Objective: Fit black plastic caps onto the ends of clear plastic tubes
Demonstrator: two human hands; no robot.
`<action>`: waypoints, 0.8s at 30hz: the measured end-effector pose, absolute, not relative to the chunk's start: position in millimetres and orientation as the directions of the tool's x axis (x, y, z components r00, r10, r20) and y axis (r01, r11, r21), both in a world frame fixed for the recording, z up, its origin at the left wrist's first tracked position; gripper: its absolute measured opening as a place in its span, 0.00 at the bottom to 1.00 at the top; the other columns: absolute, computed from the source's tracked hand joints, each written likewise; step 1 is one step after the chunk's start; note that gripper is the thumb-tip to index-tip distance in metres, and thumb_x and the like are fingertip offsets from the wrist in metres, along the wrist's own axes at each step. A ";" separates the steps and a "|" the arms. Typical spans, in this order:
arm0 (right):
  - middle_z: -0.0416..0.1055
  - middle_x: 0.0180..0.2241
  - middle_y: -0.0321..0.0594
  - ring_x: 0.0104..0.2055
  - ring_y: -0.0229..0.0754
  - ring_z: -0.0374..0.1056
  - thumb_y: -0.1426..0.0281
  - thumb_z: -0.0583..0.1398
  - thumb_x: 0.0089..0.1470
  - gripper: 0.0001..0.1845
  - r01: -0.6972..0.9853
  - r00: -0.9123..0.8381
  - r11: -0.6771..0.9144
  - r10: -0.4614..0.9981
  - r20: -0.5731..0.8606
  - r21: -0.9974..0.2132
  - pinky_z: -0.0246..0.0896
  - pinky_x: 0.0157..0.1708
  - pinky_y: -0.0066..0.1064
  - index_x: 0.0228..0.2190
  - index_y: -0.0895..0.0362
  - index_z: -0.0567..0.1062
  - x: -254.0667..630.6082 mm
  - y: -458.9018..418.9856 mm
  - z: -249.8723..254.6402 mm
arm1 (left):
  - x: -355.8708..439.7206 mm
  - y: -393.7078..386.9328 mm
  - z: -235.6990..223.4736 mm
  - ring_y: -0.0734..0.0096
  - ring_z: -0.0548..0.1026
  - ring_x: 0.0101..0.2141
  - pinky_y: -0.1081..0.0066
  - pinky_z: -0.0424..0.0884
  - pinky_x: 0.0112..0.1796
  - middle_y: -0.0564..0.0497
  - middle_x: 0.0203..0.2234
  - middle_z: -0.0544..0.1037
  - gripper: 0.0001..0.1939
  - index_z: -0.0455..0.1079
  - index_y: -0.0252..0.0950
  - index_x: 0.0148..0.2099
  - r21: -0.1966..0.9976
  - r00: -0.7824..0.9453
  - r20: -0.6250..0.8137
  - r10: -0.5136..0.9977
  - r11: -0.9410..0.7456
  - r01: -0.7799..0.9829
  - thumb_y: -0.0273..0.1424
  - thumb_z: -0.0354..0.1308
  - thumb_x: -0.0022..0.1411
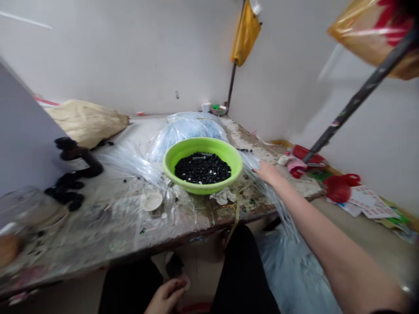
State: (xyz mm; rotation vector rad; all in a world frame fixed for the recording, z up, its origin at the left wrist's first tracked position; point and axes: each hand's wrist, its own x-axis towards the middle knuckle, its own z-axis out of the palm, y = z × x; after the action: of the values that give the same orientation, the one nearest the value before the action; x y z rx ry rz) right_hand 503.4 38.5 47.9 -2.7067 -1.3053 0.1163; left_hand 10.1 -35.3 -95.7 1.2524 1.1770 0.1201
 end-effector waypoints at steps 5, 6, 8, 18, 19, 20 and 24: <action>0.64 0.56 0.67 0.59 0.65 0.60 0.63 0.55 0.58 0.31 0.836 0.546 -0.531 0.831 0.106 -0.141 0.57 0.53 0.52 0.59 0.66 0.62 489.0 4.2 50.2 | 16.0 -25.1 -39.5 0.67 0.73 0.27 0.73 0.66 0.25 0.48 0.30 0.78 0.25 0.75 0.34 0.42 0.833 0.495 -0.545 0.677 0.369 0.413 0.46 0.64 0.45; 0.65 0.55 0.66 0.59 0.65 0.61 0.64 0.55 0.57 0.31 0.865 0.501 -0.477 0.841 0.205 -0.158 0.57 0.54 0.51 0.58 0.67 0.63 483.9 -5.3 50.4 | 14.8 -20.7 -23.2 0.67 0.73 0.27 0.72 0.67 0.26 0.48 0.30 0.78 0.24 0.75 0.34 0.43 0.850 0.498 -0.518 0.696 0.358 0.386 0.45 0.64 0.47; 0.69 0.52 0.63 0.55 0.62 0.65 0.64 0.54 0.57 0.28 0.919 0.389 -0.326 0.846 0.366 -0.222 0.58 0.55 0.48 0.55 0.66 0.67 468.6 -27.0 51.3 | 9.8 -8.5 11.1 0.68 0.74 0.27 0.72 0.68 0.27 0.48 0.30 0.79 0.21 0.75 0.34 0.45 0.899 0.514 -0.425 0.745 0.281 0.336 0.42 0.62 0.53; 0.79 0.43 0.42 0.42 0.49 0.77 0.59 0.57 0.56 0.17 0.796 0.312 -0.014 0.866 0.391 -0.605 0.75 0.41 0.36 0.45 0.51 0.76 352.5 -113.9 28.4 | -17.6 148.4 82.8 0.56 0.72 0.44 0.58 0.68 0.48 0.41 0.43 0.75 0.18 0.72 0.35 0.53 0.265 0.490 0.342 0.802 -0.582 0.768 0.29 0.50 0.64; 0.80 0.42 0.41 0.40 0.48 0.78 0.59 0.58 0.56 0.16 0.778 0.303 0.005 0.873 0.382 -0.628 0.76 0.39 0.34 0.43 0.51 0.77 344.2 -116.3 22.9 | -15.8 165.6 81.7 0.55 0.71 0.46 0.58 0.67 0.49 0.39 0.46 0.74 0.20 0.69 0.33 0.56 0.113 0.517 0.297 0.803 -0.568 0.816 0.27 0.49 0.64; 0.80 0.40 0.41 0.39 0.47 0.78 0.60 0.58 0.56 0.16 0.757 0.298 0.015 0.882 0.366 -0.653 0.76 0.38 0.32 0.43 0.50 0.78 336.7 -117.9 17.6 | -12.9 181.3 80.2 0.54 0.69 0.49 0.58 0.66 0.50 0.37 0.48 0.73 0.22 0.66 0.31 0.59 -0.014 0.536 0.238 0.810 -0.549 0.836 0.25 0.47 0.64; 0.81 0.39 0.39 0.38 0.45 0.79 0.65 0.58 0.56 0.15 0.682 0.185 0.067 0.948 0.260 -0.728 0.75 0.37 0.26 0.43 0.48 0.79 312.3 -118.2 0.7 | 5.6 230.7 73.7 0.52 0.66 0.52 0.56 0.67 0.48 0.35 0.53 0.69 0.27 0.60 0.31 0.63 -0.109 0.562 0.171 0.809 -0.551 0.827 0.18 0.45 0.62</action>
State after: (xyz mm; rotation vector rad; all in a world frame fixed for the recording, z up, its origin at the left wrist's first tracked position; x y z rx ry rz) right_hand 312.3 -118.2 0.7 -1.6802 -1.5620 0.4283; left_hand 5.6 230.7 73.7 2.9297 1.5507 0.1679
